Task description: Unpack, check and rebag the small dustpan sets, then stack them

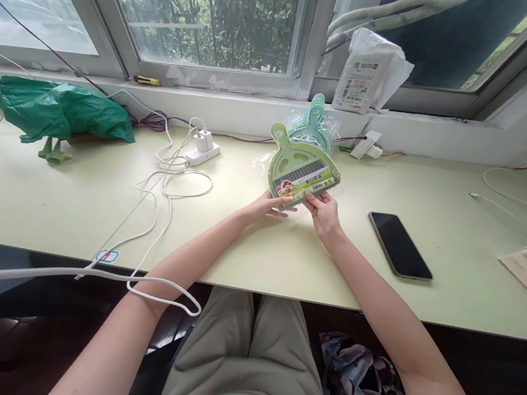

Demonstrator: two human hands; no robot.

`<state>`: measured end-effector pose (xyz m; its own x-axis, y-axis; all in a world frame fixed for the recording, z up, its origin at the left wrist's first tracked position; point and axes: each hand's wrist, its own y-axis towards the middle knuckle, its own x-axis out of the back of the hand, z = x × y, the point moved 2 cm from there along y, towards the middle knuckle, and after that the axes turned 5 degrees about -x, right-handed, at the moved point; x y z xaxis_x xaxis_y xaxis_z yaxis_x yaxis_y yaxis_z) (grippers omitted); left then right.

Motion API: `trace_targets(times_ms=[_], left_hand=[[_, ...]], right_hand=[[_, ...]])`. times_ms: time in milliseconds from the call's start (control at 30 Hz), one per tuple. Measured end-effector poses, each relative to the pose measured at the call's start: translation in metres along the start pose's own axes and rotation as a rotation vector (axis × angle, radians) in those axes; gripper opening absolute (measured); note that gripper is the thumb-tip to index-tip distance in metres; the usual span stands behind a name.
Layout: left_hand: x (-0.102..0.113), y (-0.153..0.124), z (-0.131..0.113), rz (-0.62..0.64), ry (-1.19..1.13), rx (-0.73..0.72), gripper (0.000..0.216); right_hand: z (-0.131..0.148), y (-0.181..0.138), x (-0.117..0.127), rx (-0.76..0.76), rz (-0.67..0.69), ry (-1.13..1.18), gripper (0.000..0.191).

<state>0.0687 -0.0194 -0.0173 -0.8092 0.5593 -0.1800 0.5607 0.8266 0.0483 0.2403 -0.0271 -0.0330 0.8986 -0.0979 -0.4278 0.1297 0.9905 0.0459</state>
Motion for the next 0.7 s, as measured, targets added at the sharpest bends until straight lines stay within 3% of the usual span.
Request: trace_targets(times_ms=[100,267,367,567,700], left_hand=[[-0.006,-0.001,0.004,0.114,-0.015,0.040,0.059],[0.003,0.008,-0.002,-0.103,-0.151,-0.192,0.051],[0.008,0.010,-0.006,-0.188,-0.184,-0.262,0.053],[-0.005,0.006,0.003,-0.114,-0.191,-0.121,0.055],[-0.005,0.006,0.004,-0.107,-0.160,-0.151,0.054]], right_hand=[[0.003,0.000,0.000,0.018,-0.005,0.020,0.037],[0.004,0.001,-0.001,0.023,-0.020,-0.006,0.036],[0.001,0.001,-0.001,0.009,-0.020,-0.007,0.037],[-0.002,0.004,0.004,0.023,-0.036,0.015,0.040],[0.001,0.004,0.003,0.028,-0.027,-0.005,0.038]])
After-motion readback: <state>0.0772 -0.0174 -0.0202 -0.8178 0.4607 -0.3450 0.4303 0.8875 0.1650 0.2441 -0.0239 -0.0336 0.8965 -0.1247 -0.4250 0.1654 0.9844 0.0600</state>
